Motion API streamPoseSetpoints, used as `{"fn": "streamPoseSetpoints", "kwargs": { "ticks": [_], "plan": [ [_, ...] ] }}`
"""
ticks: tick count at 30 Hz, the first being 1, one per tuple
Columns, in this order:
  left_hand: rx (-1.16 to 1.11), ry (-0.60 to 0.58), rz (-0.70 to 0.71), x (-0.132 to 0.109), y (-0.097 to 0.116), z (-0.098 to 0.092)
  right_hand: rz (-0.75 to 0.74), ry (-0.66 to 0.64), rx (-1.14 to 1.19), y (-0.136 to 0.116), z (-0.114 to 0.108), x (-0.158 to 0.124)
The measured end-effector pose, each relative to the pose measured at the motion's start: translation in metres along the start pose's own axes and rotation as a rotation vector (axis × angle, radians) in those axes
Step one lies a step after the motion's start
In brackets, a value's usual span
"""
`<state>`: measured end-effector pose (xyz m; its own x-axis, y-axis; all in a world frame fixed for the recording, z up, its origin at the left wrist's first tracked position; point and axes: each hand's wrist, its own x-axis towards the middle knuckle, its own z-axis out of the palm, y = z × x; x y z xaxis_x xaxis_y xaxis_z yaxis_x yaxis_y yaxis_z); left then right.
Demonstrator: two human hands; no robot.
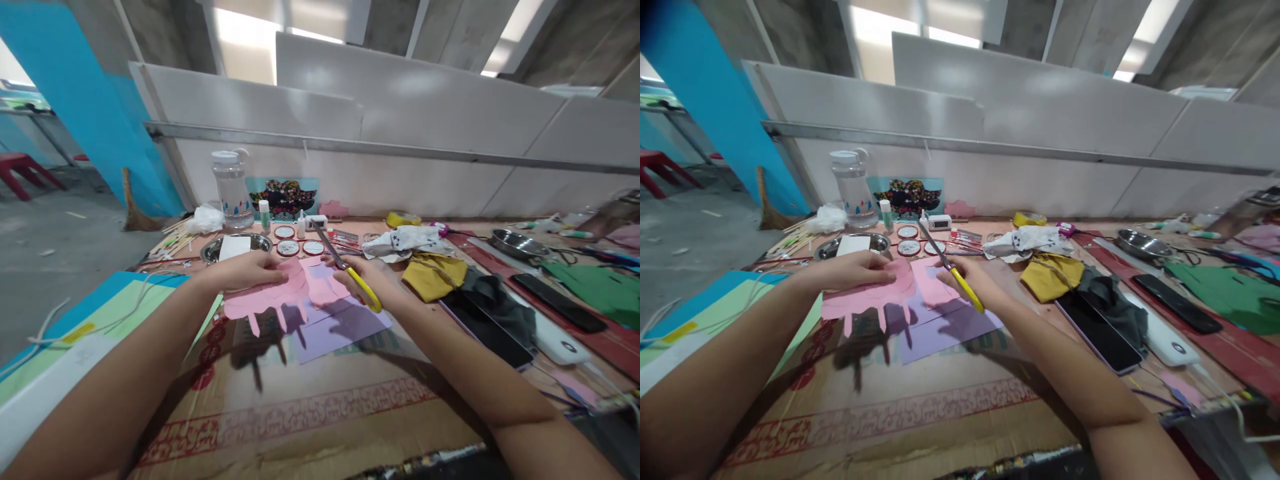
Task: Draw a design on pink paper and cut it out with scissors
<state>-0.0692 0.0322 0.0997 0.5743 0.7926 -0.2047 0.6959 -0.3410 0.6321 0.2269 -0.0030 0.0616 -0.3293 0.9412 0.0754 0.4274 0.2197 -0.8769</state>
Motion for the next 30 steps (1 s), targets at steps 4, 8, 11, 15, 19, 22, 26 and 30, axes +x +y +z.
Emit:
{"fn": "streamPoseSetpoints", "kwargs": {
  "ticks": [4, 8, 11, 15, 19, 22, 26, 30],
  "plan": [
    [0.086, -0.060, -0.059, 0.019, -0.017, 0.018, -0.040, 0.052, -0.701, 0.008, -0.043, 0.010],
    [0.118, -0.043, -0.071, 0.032, -0.028, 0.032, 0.083, 0.090, -0.979, 0.037, -0.065, 0.021],
    [0.134, -0.040, -0.060, 0.035, -0.033, 0.035, 0.133, 0.084, -1.030, 0.057, -0.069, 0.026],
    [0.154, -0.039, -0.054, 0.037, -0.038, 0.037, 0.164, 0.052, -1.098, 0.069, -0.067, 0.030],
    [0.167, -0.039, -0.056, 0.038, -0.038, 0.038, 0.189, 0.061, -1.153, 0.074, -0.069, 0.032],
    [0.173, -0.041, -0.057, 0.038, -0.036, 0.037, 0.255, 0.093, -1.168, 0.080, -0.077, 0.033],
    [0.180, -0.044, -0.056, 0.038, -0.035, 0.036, 0.390, 0.139, -1.145, 0.093, -0.093, 0.031],
    [0.166, -0.045, -0.060, 0.039, -0.037, 0.037, 0.450, 0.119, -1.104, 0.091, -0.113, 0.026]
  ]
}}
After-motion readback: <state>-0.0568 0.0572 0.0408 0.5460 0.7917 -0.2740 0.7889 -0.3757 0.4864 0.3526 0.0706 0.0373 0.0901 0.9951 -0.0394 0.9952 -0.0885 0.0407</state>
